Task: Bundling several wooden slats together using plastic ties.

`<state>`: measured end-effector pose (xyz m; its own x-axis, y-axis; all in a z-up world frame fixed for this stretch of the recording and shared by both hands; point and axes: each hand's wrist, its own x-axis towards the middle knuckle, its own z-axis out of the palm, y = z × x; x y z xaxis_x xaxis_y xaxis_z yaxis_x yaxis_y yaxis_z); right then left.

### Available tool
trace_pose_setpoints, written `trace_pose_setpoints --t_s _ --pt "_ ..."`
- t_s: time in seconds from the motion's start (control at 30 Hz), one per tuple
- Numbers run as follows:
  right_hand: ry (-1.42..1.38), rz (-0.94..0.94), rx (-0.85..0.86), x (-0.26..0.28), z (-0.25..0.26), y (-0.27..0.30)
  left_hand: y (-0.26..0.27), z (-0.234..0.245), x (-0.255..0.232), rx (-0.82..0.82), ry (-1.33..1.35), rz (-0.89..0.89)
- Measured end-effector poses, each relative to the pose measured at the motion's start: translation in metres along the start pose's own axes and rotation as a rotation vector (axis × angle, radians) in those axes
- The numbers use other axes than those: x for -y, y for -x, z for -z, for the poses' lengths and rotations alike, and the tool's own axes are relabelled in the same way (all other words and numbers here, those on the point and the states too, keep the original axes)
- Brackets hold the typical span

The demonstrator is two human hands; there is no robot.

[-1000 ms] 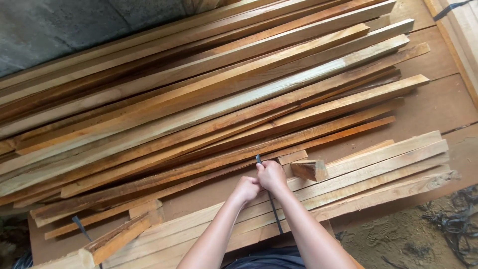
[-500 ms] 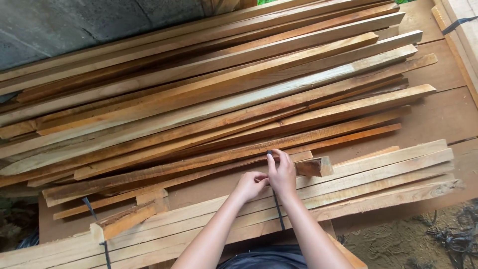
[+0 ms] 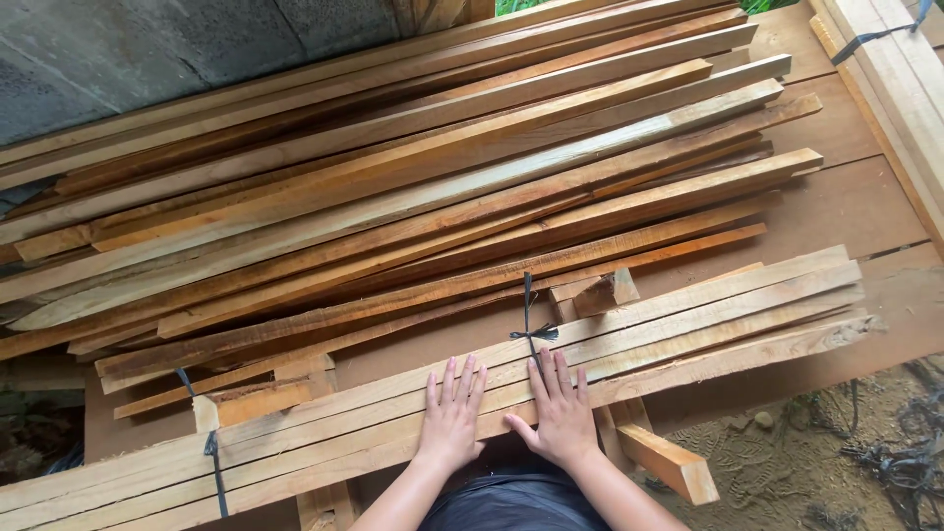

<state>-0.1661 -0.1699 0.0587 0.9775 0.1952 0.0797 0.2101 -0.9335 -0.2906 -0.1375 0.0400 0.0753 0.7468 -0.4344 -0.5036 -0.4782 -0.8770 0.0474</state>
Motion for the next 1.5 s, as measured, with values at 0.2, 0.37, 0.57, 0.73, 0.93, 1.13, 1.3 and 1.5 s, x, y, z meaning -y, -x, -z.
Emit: trace_pose_setpoints --t_s 0.2,0.37,0.57,0.73,0.93,1.13,1.3,1.5 --pt "0.038 -0.016 -0.022 0.001 -0.005 0.003 0.005 0.007 -0.001 -0.022 0.061 0.01" --pt "0.008 0.013 -0.027 0.008 -0.005 -0.001 0.01 0.0 -0.003 -0.07 0.085 0.05" --pt "-0.044 0.163 0.036 0.029 0.002 -0.04 0.037 -0.02 -0.017 -0.223 0.261 0.214" --pt "-0.073 0.193 0.241 0.067 0.007 -0.092 0.089 -0.084 -0.023 -0.754 0.619 0.511" --pt "0.013 0.153 0.812 0.107 0.018 -0.152 0.108 -0.158 -0.005 -0.664 1.484 1.157" --pt "-0.031 0.097 1.088 0.105 -0.033 -0.187 0.107 -0.142 0.027 -0.468 2.513 1.084" --pt "-0.15 -0.072 1.366 0.119 -0.055 -0.202 0.093 -0.146 0.057 -0.298 2.934 0.897" --pt "-0.133 -0.014 1.331 0.121 -0.062 -0.194 0.094 -0.143 0.063 -0.238 2.958 1.02"
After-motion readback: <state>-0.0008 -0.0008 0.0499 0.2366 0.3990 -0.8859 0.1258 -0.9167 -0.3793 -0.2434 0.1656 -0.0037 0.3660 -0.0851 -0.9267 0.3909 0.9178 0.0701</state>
